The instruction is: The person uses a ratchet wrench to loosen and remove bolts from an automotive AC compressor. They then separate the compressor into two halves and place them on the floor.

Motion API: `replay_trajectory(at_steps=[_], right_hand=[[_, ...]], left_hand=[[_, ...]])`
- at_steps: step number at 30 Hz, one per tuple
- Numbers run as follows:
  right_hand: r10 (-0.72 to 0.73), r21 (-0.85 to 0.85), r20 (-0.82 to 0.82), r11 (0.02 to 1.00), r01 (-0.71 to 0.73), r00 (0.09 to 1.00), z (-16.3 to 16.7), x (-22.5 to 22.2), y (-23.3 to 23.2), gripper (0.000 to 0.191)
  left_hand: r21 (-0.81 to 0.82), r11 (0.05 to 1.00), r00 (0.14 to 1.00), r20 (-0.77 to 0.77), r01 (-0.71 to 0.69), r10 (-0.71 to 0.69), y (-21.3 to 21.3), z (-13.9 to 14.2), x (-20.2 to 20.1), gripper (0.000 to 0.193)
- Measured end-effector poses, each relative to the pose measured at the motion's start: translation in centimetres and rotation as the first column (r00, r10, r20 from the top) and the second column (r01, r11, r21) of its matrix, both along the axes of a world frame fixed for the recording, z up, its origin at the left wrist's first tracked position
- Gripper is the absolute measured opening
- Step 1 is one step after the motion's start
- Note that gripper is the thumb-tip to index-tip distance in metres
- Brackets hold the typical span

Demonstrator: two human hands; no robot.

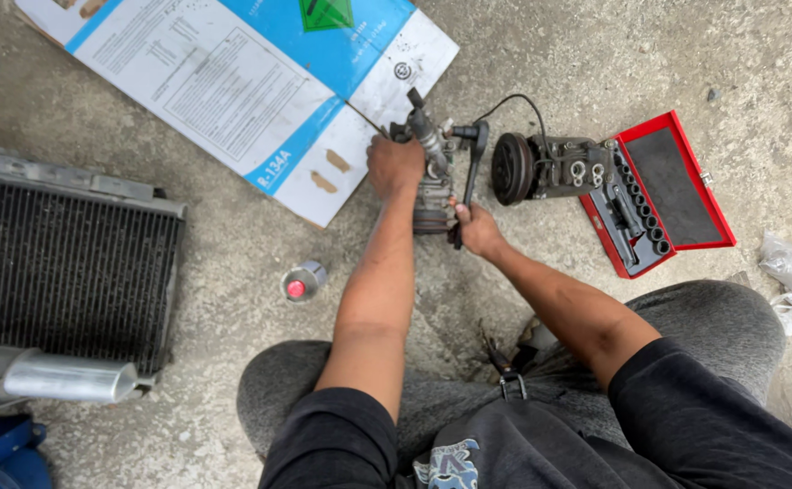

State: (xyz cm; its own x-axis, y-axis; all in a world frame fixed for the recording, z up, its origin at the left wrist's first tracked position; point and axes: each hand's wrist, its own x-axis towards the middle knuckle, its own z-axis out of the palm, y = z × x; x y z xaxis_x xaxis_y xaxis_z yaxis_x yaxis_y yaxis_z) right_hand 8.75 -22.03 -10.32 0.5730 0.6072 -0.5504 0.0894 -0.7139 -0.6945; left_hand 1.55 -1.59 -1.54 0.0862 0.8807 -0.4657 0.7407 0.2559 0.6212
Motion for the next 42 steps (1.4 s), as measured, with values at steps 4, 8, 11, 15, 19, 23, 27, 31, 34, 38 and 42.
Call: replay_trajectory(at_steps=[4,8,11,15,19,23,27,31,34,38,42], right_hand=[[-0.055,0.035,0.018,0.998,0.054,0.998,0.3,0.4,-1.5,0.053],[-0.488,-0.144,-0.513,0.86,0.489,0.706,2.5,-0.4,-1.8,0.066],[-0.439,-0.143,-0.392,0.897,0.418,0.808,4.0,-0.8,-0.8,0.063],[-0.43,-0.206,-0.282,0.9,0.384,0.858,5.6,0.0,0.1,0.066],[-0.423,-0.252,-0.318,0.9,0.355,0.848,7.0,0.5,0.1,0.063],[-0.42,-0.274,-0.306,0.898,0.344,0.854,8.5,0.5,0.3,0.062],[-0.434,-0.342,-0.37,0.886,0.314,0.822,10.1,1.0,0.9,0.062],[-0.45,-0.394,-0.49,0.878,0.271,0.746,10.8,1.8,1.3,0.065],[-0.435,-0.38,-0.491,0.887,0.263,0.755,10.1,2.5,1.6,0.062],[-0.397,-0.121,-0.449,0.914,0.386,0.8,8.2,3.9,2.4,0.046],[-0.301,0.092,-0.175,0.943,0.32,0.937,5.8,4.8,3.3,0.028]], left_hand=[[0.008,1.0,1.0,-0.022,0.013,-0.013,0.1,0.2,0.0,0.073],[0.002,1.0,1.0,-0.017,0.024,-0.024,-0.1,0.5,0.2,0.071],[0.034,0.999,1.0,-0.025,0.007,-0.007,-0.4,0.5,0.3,0.07],[0.06,0.998,1.0,-0.006,-0.02,0.02,-0.7,-0.1,0.3,0.073],[0.053,0.998,1.0,-0.004,-0.019,0.02,-0.7,-0.6,0.2,0.069],[0.051,0.998,0.999,0.014,-0.034,0.033,-1.2,-1.1,0.1,0.066],[0.144,0.989,0.999,-0.02,-0.028,0.031,-1.8,-2.0,0.4,0.062],[0.067,0.995,0.997,0.033,-0.073,0.071,-1.3,-2.7,0.2,0.057],[0.048,0.994,0.995,0.024,-0.094,0.093,-0.6,-2.5,0.3,0.062],[0.066,0.994,0.996,0.013,-0.089,0.088,-0.4,-1.6,1.2,0.075],[0.043,0.991,0.992,0.001,-0.127,0.127,0.1,-1.5,1.1,0.08]])
